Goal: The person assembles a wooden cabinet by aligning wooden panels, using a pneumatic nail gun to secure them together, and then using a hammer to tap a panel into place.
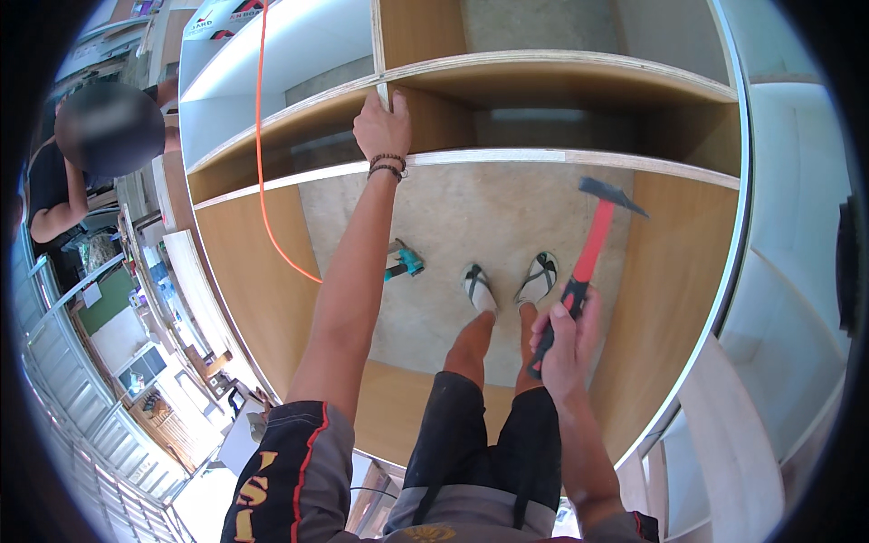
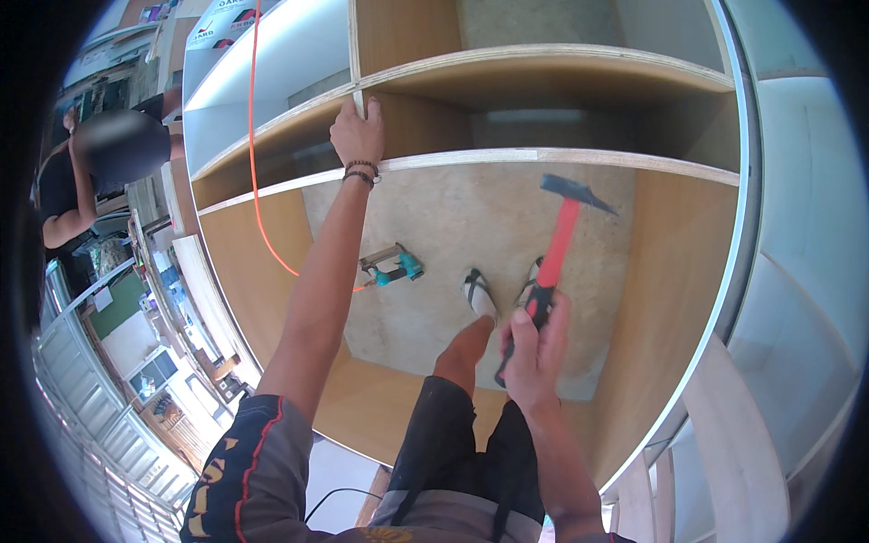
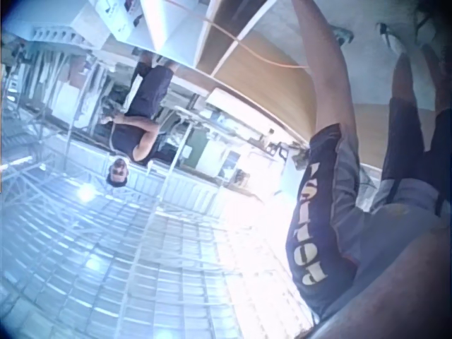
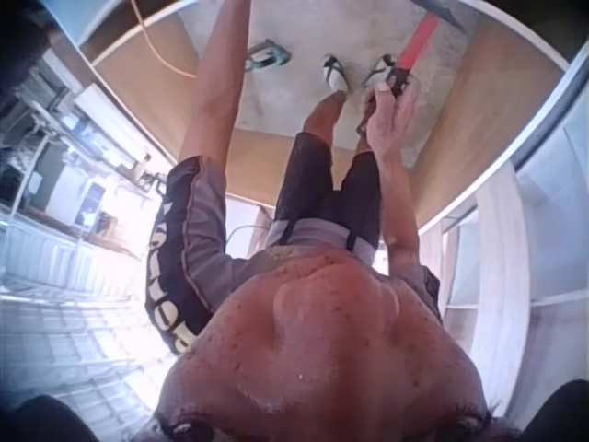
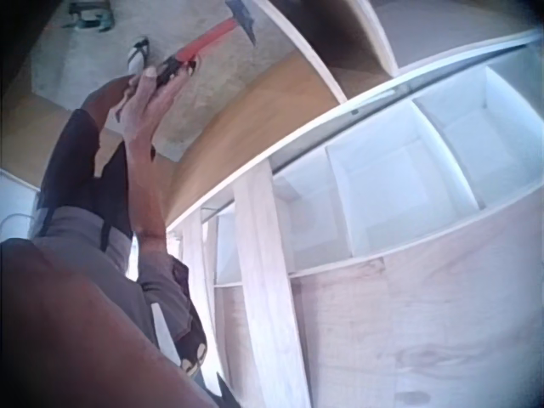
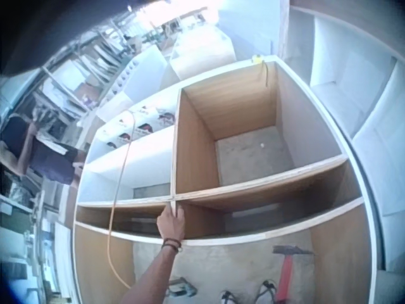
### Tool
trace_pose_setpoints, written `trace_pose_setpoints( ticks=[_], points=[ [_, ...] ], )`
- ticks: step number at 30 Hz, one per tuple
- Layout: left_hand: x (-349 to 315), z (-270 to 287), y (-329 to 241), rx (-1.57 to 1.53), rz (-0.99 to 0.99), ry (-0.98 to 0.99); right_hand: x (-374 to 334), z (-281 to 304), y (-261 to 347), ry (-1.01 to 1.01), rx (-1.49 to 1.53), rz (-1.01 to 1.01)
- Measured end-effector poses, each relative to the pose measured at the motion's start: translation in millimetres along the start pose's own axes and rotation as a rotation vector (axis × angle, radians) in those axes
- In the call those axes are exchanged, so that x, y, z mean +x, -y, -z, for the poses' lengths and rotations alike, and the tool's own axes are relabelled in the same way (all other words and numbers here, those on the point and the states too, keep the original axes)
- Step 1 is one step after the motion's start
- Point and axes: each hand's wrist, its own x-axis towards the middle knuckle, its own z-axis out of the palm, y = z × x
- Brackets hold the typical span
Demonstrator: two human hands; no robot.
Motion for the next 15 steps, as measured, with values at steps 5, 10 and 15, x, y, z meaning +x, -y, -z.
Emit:
trace_pose_setpoints(
  ticks=[5,10,15],
  points=[
    [2.9,7.5,3.6,-0.092,0.028,0.084,35.0,-67.7,40.7,0.135,0.098,-0.246],
    [0.5,11.5,25.7,-0.112,-0.179,0.181,75.8,-133.9,35.5,0.24,0.168,-0.254],
    [-1.8,31.3,49.6,-0.149,-0.308,0.376,100.7,-194.4,35.9,0.221,0.212,-0.225]
  ],
)
